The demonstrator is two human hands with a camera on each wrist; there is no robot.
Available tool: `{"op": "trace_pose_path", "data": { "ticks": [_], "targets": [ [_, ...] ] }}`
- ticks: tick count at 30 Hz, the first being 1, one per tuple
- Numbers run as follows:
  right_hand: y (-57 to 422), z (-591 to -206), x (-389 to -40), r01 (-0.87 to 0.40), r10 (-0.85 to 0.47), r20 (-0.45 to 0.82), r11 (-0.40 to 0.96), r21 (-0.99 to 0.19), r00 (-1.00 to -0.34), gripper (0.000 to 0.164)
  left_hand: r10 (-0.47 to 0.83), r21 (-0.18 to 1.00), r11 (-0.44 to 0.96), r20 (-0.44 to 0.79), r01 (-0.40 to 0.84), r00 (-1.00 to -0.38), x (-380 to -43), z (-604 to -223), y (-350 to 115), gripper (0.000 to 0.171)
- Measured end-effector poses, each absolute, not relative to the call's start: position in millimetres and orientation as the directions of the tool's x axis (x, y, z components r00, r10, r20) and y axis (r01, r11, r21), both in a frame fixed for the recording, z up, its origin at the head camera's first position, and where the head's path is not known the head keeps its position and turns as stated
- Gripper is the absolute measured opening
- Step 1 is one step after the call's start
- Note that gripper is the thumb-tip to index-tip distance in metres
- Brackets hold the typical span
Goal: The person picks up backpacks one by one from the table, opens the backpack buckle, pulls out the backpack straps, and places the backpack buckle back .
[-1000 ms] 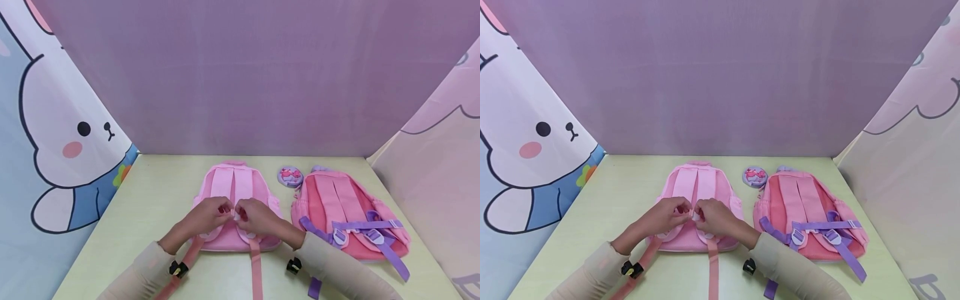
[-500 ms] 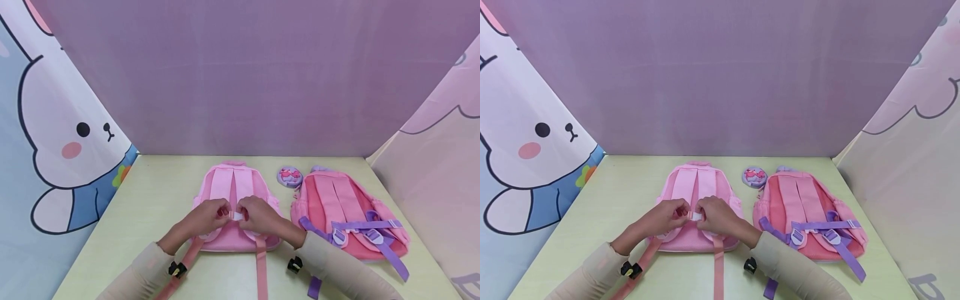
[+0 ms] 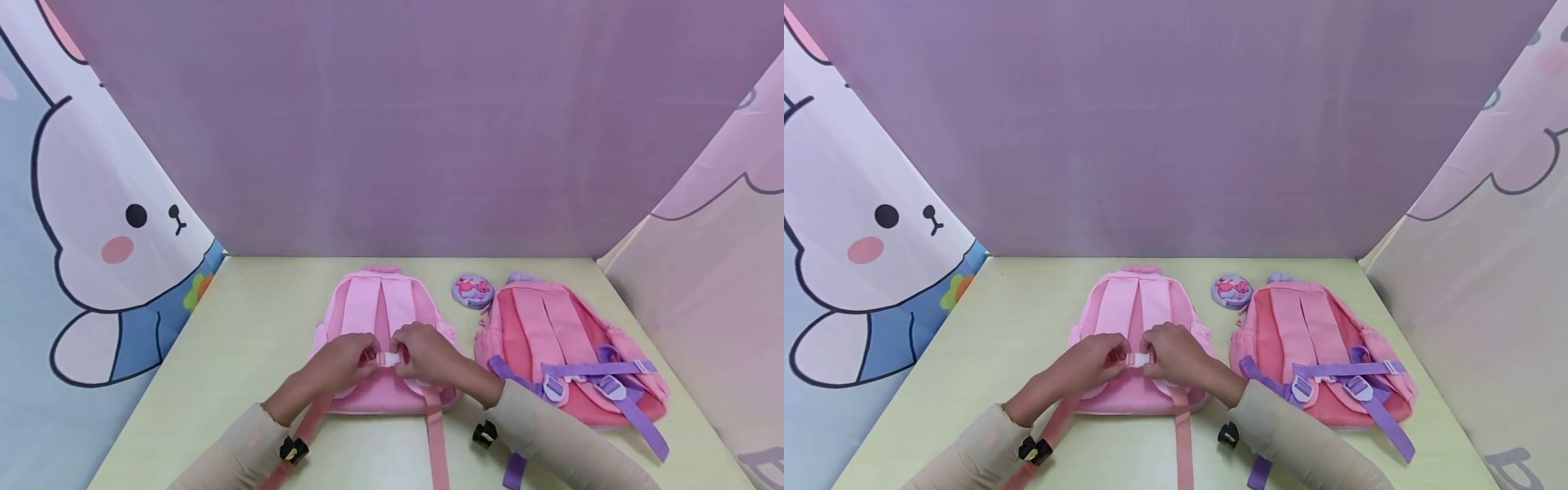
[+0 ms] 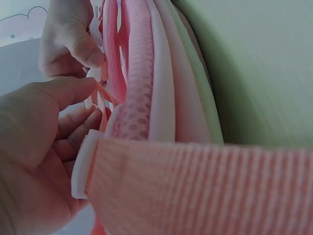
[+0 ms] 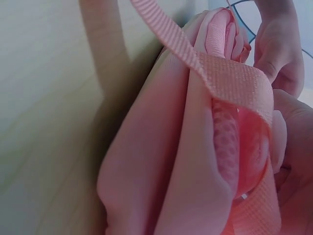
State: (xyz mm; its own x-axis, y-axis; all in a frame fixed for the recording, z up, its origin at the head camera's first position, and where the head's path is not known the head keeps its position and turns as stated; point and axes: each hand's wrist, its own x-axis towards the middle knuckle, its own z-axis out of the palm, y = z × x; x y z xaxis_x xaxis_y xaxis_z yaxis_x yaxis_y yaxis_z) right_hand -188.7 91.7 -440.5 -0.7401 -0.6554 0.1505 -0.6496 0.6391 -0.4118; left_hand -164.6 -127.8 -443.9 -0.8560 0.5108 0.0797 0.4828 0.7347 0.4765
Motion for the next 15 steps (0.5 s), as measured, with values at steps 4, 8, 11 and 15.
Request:
{"op": "trace_pose_path", "data": {
  "ticks": [4,8,11,15],
  "targets": [
    [92.3,-441.4,-188.6,-0.637,-0.649,0.130,0.653,-0.410,-0.750,0.017,0.506,0.472,0.739,0.081,0.481,-0.858,-164.6,-446.3,-127.7,0.014],
    [91.5,-442.1,-188.9,-0.640,-0.649,0.135,0.655,-0.400,-0.749,0.017,0.501,0.460,0.746,0.089,0.481,-0.861,-164.4,-448.1,-127.6,0.016],
    [90.6,-441.3,-188.6,-0.650,-0.650,0.151,0.654,-0.386,-0.745,0.017,0.500,0.443,0.750,0.106,0.491,-0.860,-164.8,-448.2,-127.7,0.018],
    [89.5,-440.6,-188.3,-0.659,-0.650,0.169,0.654,-0.372,-0.741,0.017,0.513,0.425,0.746,0.124,0.512,-0.849,-165.9,-446.8,-128.1,0.018]
  ]
}}
